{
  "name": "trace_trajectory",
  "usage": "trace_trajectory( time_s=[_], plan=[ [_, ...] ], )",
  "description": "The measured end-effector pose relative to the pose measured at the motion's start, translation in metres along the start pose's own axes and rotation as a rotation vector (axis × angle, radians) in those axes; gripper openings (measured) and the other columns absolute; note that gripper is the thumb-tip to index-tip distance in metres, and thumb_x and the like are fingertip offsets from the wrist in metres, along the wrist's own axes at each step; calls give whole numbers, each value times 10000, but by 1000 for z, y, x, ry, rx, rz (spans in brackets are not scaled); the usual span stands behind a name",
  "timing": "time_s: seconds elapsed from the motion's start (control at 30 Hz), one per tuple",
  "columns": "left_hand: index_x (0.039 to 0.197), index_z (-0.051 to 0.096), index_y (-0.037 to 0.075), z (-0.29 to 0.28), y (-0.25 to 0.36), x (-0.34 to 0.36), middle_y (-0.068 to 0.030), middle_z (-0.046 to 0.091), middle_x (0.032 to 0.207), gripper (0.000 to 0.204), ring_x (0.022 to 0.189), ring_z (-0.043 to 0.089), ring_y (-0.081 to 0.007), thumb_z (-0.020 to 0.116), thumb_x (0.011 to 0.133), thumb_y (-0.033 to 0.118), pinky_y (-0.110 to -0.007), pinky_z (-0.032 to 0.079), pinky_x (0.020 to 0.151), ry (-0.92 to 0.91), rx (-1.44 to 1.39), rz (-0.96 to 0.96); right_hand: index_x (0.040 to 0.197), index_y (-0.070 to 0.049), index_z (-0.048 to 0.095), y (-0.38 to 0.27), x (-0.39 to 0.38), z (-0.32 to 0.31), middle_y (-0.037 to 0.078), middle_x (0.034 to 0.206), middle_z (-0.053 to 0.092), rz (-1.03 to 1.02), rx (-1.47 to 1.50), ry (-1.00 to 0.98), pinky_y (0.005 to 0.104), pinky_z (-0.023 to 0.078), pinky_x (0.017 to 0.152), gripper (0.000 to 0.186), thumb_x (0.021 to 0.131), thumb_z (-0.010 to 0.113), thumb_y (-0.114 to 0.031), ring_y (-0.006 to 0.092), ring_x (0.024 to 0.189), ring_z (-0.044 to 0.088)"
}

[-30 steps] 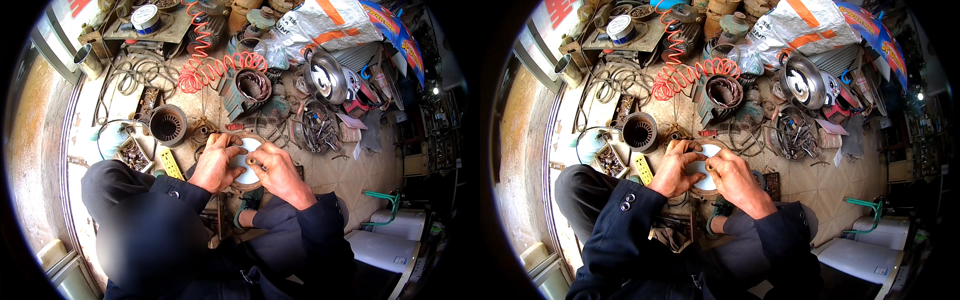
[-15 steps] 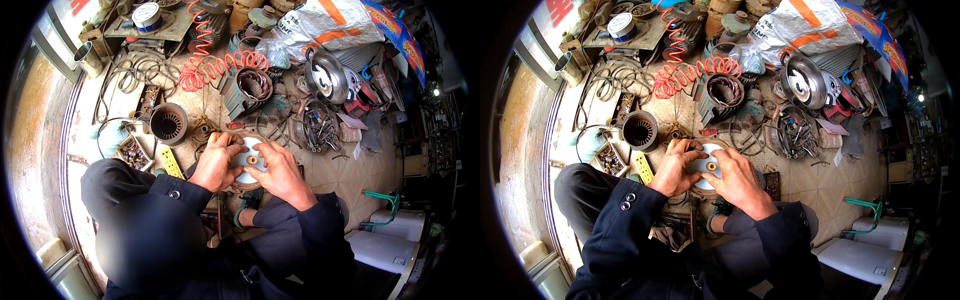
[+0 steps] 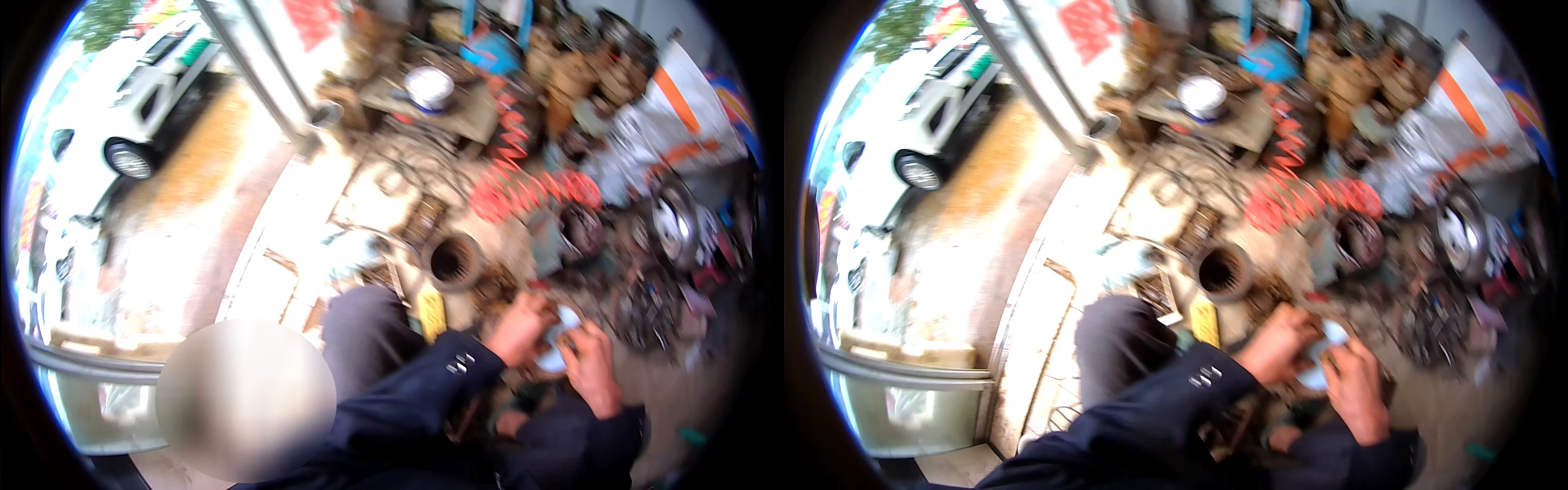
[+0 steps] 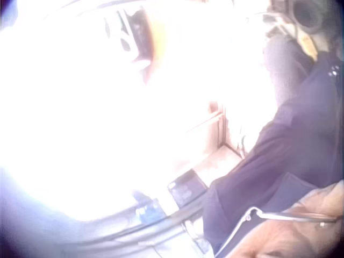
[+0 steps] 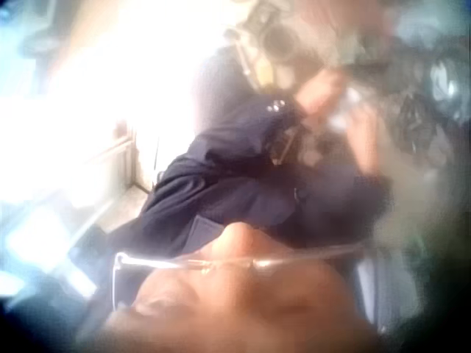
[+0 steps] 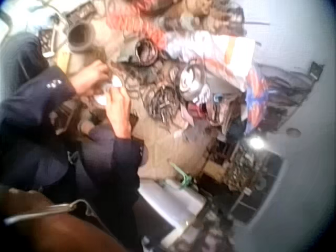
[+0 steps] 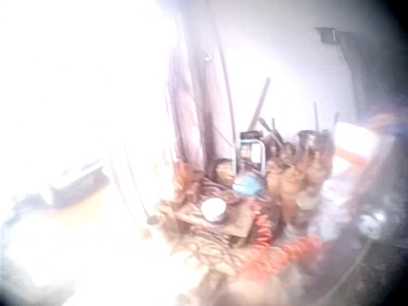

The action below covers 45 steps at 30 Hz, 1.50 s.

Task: The person sits on the floor and uses a hammer and a screwdriver to work on a circular mechanical part. They hammer a small metal piece into the center of the part, then use a screwdriver to tighten a screw. The person also handles small metal rings and other components from a nearby container.

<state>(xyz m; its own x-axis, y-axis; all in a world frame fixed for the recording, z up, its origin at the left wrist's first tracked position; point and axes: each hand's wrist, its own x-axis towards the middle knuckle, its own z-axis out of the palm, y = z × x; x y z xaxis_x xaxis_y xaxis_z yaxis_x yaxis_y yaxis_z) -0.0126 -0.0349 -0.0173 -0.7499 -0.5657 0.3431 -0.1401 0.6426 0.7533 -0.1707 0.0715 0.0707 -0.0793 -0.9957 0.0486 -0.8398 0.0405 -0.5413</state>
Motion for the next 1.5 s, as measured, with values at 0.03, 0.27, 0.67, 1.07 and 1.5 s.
trace_trajectory(
  time_s=[0.03,0.27,0.67,1.07,1.5],
  plan=[
    [1151,702,48,0,0,1,-141,613,1212,546,1153,551,-383,865,649,189,-463,473,1008,-20,35,-14,982,22,720,-2,-1,-3,218,898,616,11,67,6,465,498,711,182,808,747,-27,419,815,628],
    [1254,680,41,3,3,-6,-159,577,1235,613,1182,516,-400,861,687,185,-458,488,1013,-83,-39,-107,928,55,680,-20,-3,-7,261,925,650,197,-131,-43,538,516,743,224,808,815,-78,482,861,655],
    [1343,615,19,-4,11,-2,-195,563,1353,798,1206,520,-426,903,643,271,-491,470,1047,-18,46,-25,884,36,692,-13,-8,-5,267,918,666,178,-90,44,527,525,725,185,868,771,-130,475,852,661],
    [1392,591,0,-13,18,2,-162,595,1341,966,1207,542,-384,962,571,348,-463,481,1063,-118,146,-29,924,60,691,-1,-10,1,231,901,668,189,-18,51,483,534,711,222,878,786,-135,438,823,674],
    [1497,492,18,-19,28,3,-161,553,1438,1132,1267,515,-392,973,535,373,-487,461,1086,-195,158,-73,938,51,704,7,-8,13,224,917,669,114,-22,72,481,545,720,205,867,785,-124,439,828,682]
  ],
)
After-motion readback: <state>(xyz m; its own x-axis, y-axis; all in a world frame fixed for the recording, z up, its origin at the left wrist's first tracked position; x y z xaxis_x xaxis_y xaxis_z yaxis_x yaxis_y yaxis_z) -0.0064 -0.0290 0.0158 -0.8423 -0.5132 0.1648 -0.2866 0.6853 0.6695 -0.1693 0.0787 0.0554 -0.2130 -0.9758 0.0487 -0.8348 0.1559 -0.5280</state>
